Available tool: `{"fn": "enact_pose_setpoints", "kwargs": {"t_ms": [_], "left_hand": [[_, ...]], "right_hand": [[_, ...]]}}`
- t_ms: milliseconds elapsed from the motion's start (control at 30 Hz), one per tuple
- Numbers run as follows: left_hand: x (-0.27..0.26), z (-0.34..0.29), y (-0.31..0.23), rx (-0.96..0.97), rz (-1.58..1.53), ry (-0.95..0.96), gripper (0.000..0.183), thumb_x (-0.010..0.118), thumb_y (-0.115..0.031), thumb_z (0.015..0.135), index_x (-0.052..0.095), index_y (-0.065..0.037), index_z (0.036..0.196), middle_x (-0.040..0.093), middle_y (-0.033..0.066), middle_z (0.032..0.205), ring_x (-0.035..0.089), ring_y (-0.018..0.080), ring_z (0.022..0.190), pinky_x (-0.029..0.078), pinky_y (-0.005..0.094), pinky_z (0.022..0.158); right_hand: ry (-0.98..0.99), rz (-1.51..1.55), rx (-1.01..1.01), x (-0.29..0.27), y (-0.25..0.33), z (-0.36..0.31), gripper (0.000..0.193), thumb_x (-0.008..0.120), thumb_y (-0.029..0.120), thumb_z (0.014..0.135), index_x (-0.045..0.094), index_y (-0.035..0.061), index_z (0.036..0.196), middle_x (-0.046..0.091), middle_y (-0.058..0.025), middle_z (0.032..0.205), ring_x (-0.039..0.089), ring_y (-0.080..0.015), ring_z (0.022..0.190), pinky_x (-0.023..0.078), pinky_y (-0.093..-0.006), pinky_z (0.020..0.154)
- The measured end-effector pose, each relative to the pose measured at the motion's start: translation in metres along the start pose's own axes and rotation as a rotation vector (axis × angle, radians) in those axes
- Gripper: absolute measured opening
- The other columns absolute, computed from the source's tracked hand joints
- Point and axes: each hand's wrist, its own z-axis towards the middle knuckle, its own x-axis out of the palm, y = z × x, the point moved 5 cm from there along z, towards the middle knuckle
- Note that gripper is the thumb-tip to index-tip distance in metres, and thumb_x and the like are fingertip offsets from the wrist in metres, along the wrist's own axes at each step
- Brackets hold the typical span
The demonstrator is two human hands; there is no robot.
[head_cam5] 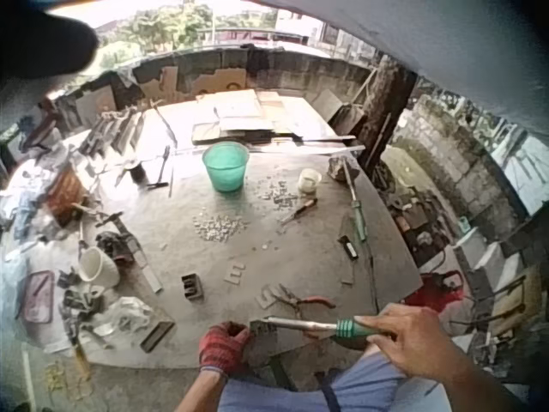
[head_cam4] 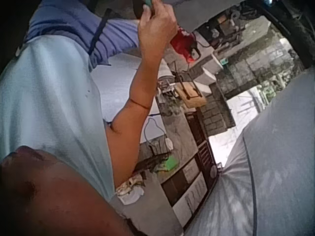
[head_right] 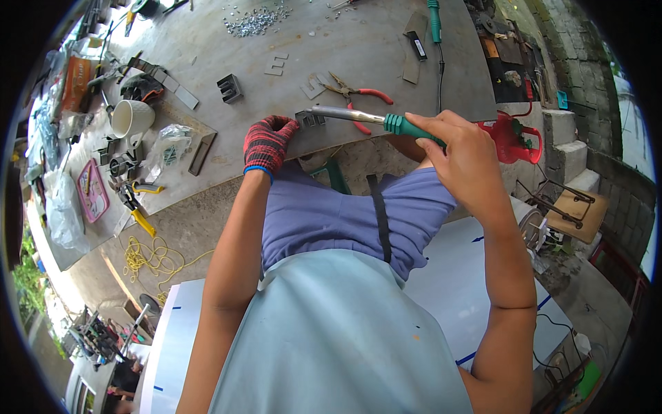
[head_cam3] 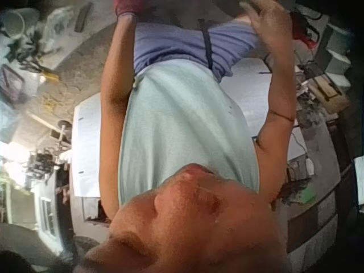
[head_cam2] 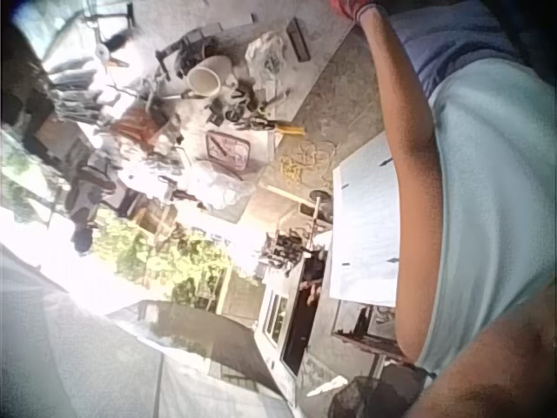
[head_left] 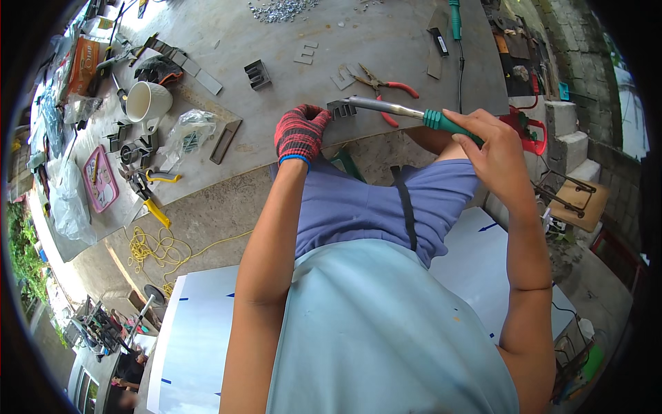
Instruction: Solder metal pins onto the back of small metal sign letters.
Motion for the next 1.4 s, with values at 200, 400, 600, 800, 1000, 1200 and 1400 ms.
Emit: {"fn": "enact_pose_setpoints", "kwargs": {"t_ms": [200, 400, 600, 800, 1000, 1200, 1400], "left_hand": [[0.003, 0.002, 0.0, 0.013, -0.014, -0.002, 0.034, 0.076, -0.04, 0.088, 0.081, -0.012, 0.107, 0.079, 0.0116, 0.102, 0.075, 0.0271, 0.091, 0.057, 0.0394, 0.086], [0.005, 0.002, -0.011, 0.033, 0.003, -0.009, 0.035, 0.077, -0.039, 0.088, 0.08, -0.01, 0.107, 0.079, 0.0126, 0.101, 0.075, 0.0268, 0.091, 0.056, 0.0384, 0.085], [0.004, 0.007, 0.015, 0.029, -0.064, -0.046, 0.03, 0.078, -0.033, 0.089, 0.079, -0.007, 0.105, 0.079, 0.0126, 0.099, 0.074, 0.0228, 0.09, 0.055, 0.0365, 0.084], [0.007, 0.002, 0.002, 0.027, -0.059, -0.05, 0.027, 0.079, -0.031, 0.089, 0.08, -0.008, 0.103, 0.08, 0.0105, 0.096, 0.074, 0.0202, 0.088, 0.055, 0.0347, 0.083], [0.008, 0.009, 0.012, 0.027, -0.099, -0.053, 0.025, 0.08, -0.029, 0.089, 0.08, -0.008, 0.102, 0.08, 0.0095, 0.095, 0.073, 0.0176, 0.086, 0.055, 0.0338, 0.082], [0.006, 0.001, 0.004, -0.001, -0.083, -0.038, 0.025, 0.08, -0.027, 0.09, 0.079, -0.006, 0.102, 0.08, 0.0095, 0.094, 0.073, 0.0167, 0.085, 0.055, 0.0327, 0.082], [0.008, 0.003, 0.008, 0.03, -0.113, -0.061, 0.023, 0.08, -0.024, 0.091, 0.079, -0.004, 0.102, 0.079, 0.0102, 0.093, 0.073, 0.0164, 0.084, 0.056, 0.0325, 0.081]], "right_hand": [[-0.18, 0.246, 0.049, -0.026, -0.027, -0.011, 0.041, 0.069, -0.001, 0.093, 0.07, 0.0073, 0.133, 0.067, -0.0098, 0.1, 0.06, -0.0167, 0.087, 0.048, -0.0269, 0.08], [-0.543, 0.124, 0.08, -0.043, -0.083, -0.006, 0.042, 0.065, 0.004, 0.097, 0.065, 0.009, 0.139, 0.068, -0.0097, 0.11, 0.064, -0.0208, 0.094, 0.051, -0.0306, 0.088], [-0.824, -0.007, 0.168, -0.027, -0.16, 0.055, 0.047, 0.06, 0.002, 0.096, 0.059, 0.0051, 0.143, 0.063, -0.0181, 0.118, 0.064, -0.0388, 0.106, 0.052, -0.0423, 0.092], [-0.969, 0.009, 0.191, -0.016, -0.235, 0.136, 0.047, 0.064, 0.0, 0.093, 0.06, 0.003, 0.14, 0.062, -0.0189, 0.121, 0.063, -0.0395, 0.111, 0.051, -0.0449, 0.096], [-0.931, 0.058, 0.239, 0.009, -0.263, 0.215, 0.049, 0.069, -0.001, 0.088, 0.062, 0.0058, 0.137, 0.063, -0.017, 0.121, 0.062, -0.0383, 0.115, 0.051, -0.0438, 0.099], [-0.867, 0.179, 0.365, 0.032, -0.285, 0.242, 0.051, 0.07, -0.002, 0.087, 0.062, 0.0067, 0.137, 0.063, -0.0176, 0.122, 0.06, -0.0385, 0.118, 0.049, -0.0438, 0.102], [-0.781, 0.185, 0.371, 0.04, -0.302, 0.247, 0.055, 0.071, 0.002, 0.089, 0.06, 0.0112, 0.142, 0.063, -0.0157, 0.127, 0.058, -0.0398, 0.122, 0.047, -0.0458, 0.105]]}}
